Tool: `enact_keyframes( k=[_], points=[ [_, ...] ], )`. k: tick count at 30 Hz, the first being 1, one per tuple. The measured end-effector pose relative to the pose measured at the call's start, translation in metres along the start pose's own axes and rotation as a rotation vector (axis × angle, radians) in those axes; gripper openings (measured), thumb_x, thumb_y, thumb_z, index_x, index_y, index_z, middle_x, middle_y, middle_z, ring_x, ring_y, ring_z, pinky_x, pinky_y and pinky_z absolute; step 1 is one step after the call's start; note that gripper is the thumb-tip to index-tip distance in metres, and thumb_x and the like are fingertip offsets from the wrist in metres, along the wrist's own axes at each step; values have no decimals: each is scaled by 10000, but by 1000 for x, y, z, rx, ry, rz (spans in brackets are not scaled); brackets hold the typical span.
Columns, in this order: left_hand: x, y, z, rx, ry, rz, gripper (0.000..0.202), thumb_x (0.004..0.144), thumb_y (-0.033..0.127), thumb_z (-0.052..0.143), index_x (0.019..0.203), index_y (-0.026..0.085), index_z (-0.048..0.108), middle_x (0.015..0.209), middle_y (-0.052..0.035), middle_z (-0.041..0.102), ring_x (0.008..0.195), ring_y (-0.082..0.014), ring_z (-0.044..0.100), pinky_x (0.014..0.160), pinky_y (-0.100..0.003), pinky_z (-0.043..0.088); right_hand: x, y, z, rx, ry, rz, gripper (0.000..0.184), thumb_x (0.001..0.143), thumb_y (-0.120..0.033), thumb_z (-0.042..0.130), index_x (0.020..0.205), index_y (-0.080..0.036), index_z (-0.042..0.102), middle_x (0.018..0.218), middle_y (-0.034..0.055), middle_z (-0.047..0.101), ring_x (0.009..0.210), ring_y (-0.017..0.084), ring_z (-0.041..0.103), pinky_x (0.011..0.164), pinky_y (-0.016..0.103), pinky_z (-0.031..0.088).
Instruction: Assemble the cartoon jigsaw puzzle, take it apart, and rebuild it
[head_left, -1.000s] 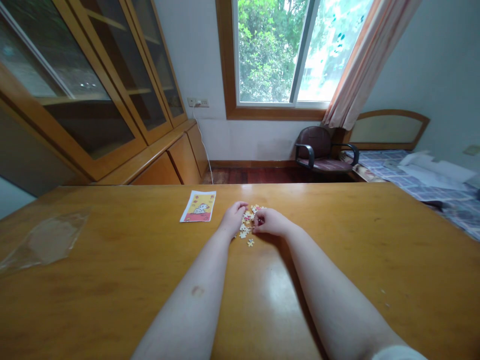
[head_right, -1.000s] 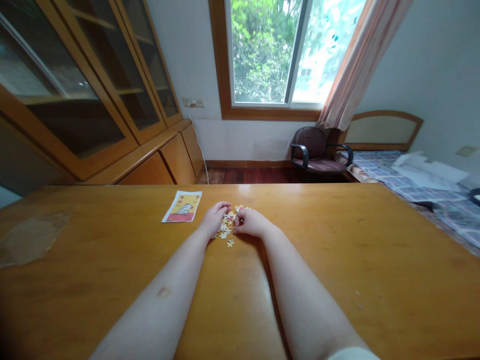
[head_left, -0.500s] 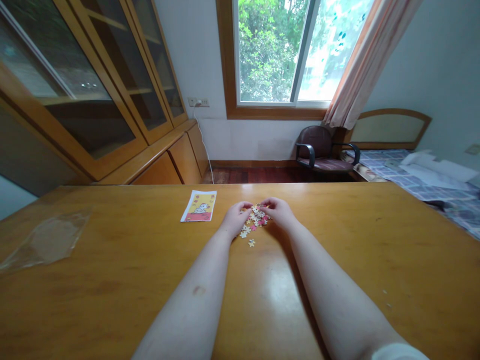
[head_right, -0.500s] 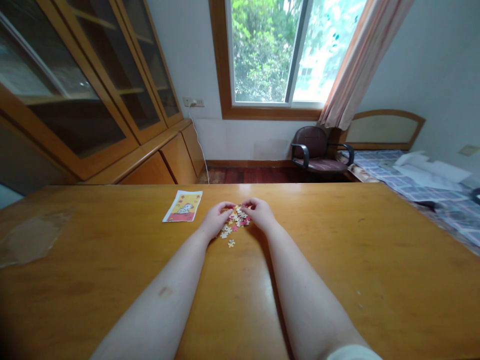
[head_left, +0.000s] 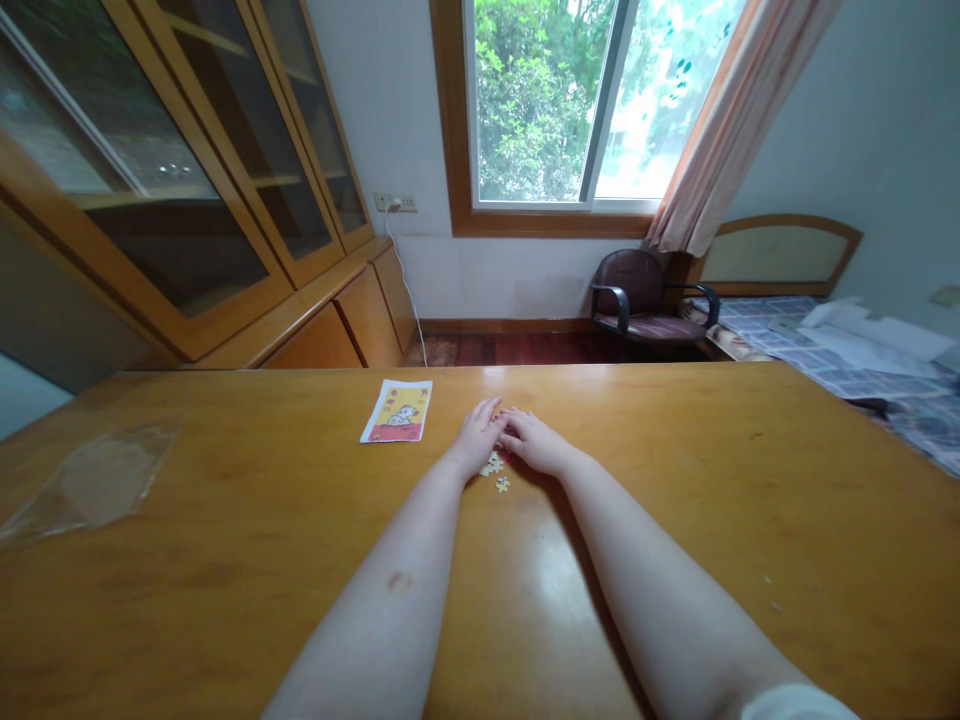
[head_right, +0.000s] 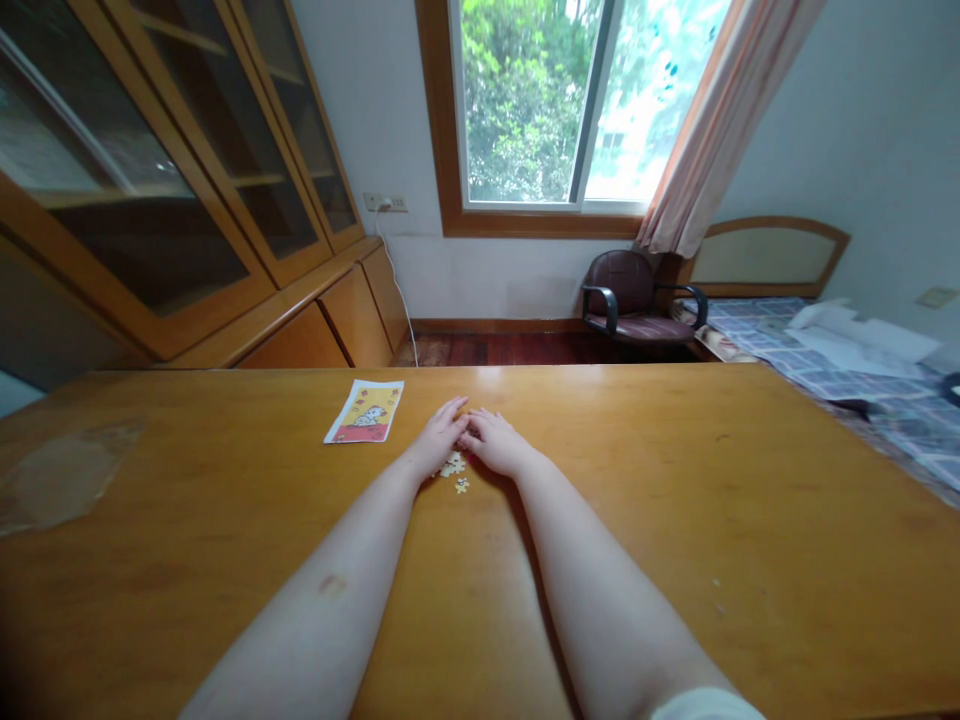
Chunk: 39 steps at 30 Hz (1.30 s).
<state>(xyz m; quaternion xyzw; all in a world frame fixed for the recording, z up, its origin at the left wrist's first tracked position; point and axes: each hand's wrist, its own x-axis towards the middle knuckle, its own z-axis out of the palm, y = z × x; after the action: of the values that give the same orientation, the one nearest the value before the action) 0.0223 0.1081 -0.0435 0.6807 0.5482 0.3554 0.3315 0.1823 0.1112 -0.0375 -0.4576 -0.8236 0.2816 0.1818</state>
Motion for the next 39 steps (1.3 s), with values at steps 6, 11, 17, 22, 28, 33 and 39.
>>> enact_keyframes(
  k=[6, 11, 17, 22, 28, 33, 39],
  points=[
    [7, -9, 0, -455, 244, -142, 450, 959, 405, 321, 1212, 126, 565, 1344, -160, 549, 1274, -217, 488, 1112, -388, 323, -9, -23, -3, -48, -16, 40, 855, 743, -507, 695, 1449, -156, 364, 1517, 176, 318, 1431, 333, 203, 1150, 562, 121],
    [11, -8, -2, -656, 353, -272, 390, 967, 372, 320, 1103, 138, 600, 1297, -156, 593, 1228, -208, 539, 1095, -393, 352, -13, -30, 7, -180, -53, -2, 1055, 609, -607, 753, 1472, -174, 327, 1541, 190, 250, 1439, 381, 116, 1123, 628, 10],
    [12, -6, -1, -695, 394, -296, 395, 968, 383, 323, 1060, 149, 627, 1268, -155, 614, 1216, -225, 552, 1095, -410, 353, -8, -27, 12, -229, 102, 91, 797, 801, -495, 627, 1463, -154, 342, 1535, 170, 279, 1436, 357, 152, 1118, 634, 24],
    [13, -6, -2, -775, 448, -325, 468, 971, 437, 276, 1041, 142, 631, 1232, -171, 628, 1174, -220, 584, 1057, -391, 398, -14, -39, 6, -195, -33, -162, 478, 772, -502, 677, 1211, -314, 641, 1497, 58, 390, 1427, 351, 187, 1111, 645, 56],
    [14, -9, -8, -793, 549, -340, 511, 958, 491, 264, 1001, 144, 637, 1150, -163, 661, 1119, -210, 611, 1034, -379, 412, -14, -37, 5, -194, -20, -217, 224, 810, -447, 660, 987, -338, 741, 1401, 8, 517, 1405, 332, 253, 1114, 635, 40],
    [6, -10, -7, -298, 426, -136, 365, 906, 452, 438, 1081, 206, 643, 1256, -123, 617, 1237, -242, 513, 1111, -412, 307, -7, -20, 4, -182, 148, 14, 335, 861, -345, 593, 1180, -258, 643, 1398, 77, 514, 1371, 285, 336, 1126, 597, 101],
    [-6, -5, 1, 287, 33, -14, 456, 858, 444, 516, 1275, 266, 565, 1501, -96, 386, 1421, -318, 251, 1154, -552, 11, -1, -10, 4, -65, 215, 171, 457, 923, -297, 462, 1348, -128, 482, 1371, 157, 524, 1289, 256, 455, 1130, 507, 215]
  ],
)
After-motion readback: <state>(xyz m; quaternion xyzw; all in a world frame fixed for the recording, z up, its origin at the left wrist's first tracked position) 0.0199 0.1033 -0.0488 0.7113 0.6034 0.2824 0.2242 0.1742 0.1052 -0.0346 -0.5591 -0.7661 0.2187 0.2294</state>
